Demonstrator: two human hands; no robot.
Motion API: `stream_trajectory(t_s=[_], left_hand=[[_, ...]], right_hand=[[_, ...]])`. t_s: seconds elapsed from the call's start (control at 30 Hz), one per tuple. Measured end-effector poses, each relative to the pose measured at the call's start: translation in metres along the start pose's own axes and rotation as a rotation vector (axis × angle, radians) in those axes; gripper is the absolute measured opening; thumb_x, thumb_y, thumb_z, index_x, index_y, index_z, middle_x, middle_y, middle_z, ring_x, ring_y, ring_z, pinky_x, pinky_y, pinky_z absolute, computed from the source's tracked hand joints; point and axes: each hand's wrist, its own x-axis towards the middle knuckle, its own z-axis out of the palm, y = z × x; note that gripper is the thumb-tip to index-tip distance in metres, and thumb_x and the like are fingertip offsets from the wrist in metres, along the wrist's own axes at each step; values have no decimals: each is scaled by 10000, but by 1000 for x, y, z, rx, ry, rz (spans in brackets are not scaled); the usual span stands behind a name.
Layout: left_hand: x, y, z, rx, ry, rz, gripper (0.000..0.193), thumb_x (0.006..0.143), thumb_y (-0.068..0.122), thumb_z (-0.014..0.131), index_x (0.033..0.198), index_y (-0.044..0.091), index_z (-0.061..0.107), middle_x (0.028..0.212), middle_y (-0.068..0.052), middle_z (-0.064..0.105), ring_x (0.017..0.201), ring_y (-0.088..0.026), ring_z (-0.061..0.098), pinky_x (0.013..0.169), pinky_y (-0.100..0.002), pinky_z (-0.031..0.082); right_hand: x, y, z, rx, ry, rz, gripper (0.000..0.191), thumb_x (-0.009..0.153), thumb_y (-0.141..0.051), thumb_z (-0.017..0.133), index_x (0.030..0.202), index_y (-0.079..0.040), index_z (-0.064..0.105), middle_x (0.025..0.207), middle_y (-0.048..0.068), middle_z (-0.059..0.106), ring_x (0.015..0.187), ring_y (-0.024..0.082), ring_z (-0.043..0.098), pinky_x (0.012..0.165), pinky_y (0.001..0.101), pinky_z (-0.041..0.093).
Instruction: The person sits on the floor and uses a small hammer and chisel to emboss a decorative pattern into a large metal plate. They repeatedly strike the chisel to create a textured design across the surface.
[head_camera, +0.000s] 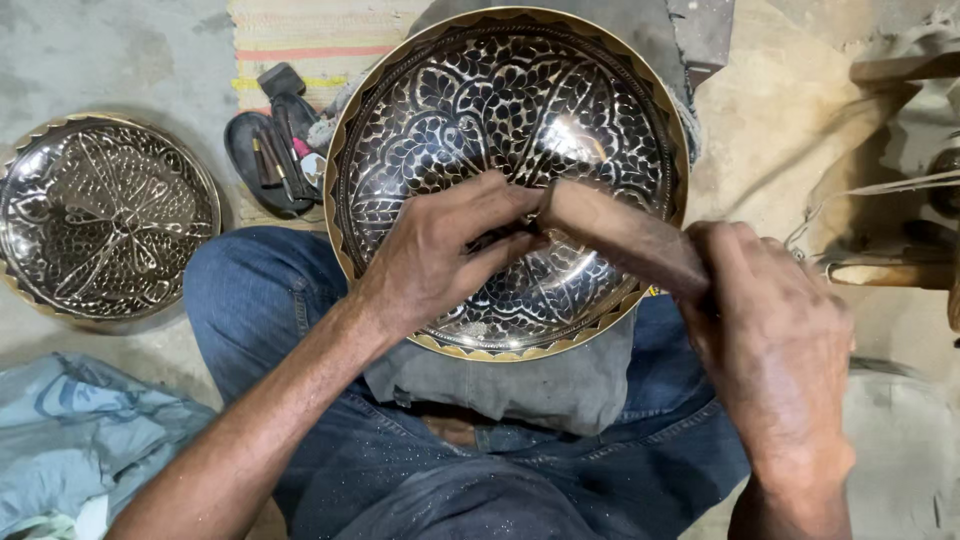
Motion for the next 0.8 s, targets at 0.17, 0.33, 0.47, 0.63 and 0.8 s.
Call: stream_trajectory(t_s=[0.17, 0.33, 0.47, 0.63, 0.8], left_hand=[[0, 1, 0, -40, 1, -16, 304, 991, 225, 734, 1264, 109, 667, 1029, -20, 695, 802, -99, 699, 671, -212, 650], [0, 3, -1, -20, -22, -16, 309, 975, 216, 732, 1259, 109, 672, 1034, -35, 706, 808, -114, 712, 685, -226, 659], [1, 1, -1, -30, -10, -3, 295, 983, 193, 723, 1260, 109, 671, 1042, -33, 711, 841, -122, 724, 703, -233, 662], [-1, 3, -2, -21, 12, 26, 293, 987, 192, 726, 1262, 114, 662, 1065, -22, 699, 866, -109, 715, 748, -235, 658], [-1, 3, -2, -31, -22, -58, 310, 966, 195, 738, 1264, 136, 680, 993, -13, 687, 784, -108, 687, 680, -227, 656]], right_hand=[[-2, 2, 1, 111, -27, 84, 454, 755, -50, 804, 1163, -65, 605, 951, 161, 660, 884, 374, 660, 760, 461, 507], [-5, 2, 2, 63, 24, 32, 476, 725, -54, 801, 1157, -56, 601, 917, 152, 661, 848, 371, 664, 718, 455, 506], [-10, 0, 1, -38, 78, 32, 397, 810, -81, 807, 1147, -90, 597, 918, 128, 667, 846, 334, 671, 733, 439, 514], [-13, 4, 4, 109, 38, 107, 480, 790, -89, 802, 1220, -50, 592, 917, 162, 662, 830, 343, 665, 693, 423, 521], [-16, 8, 8, 226, 131, 132, 460, 848, -52, 800, 1254, -40, 585, 1037, 172, 677, 927, 353, 673, 782, 436, 532]])
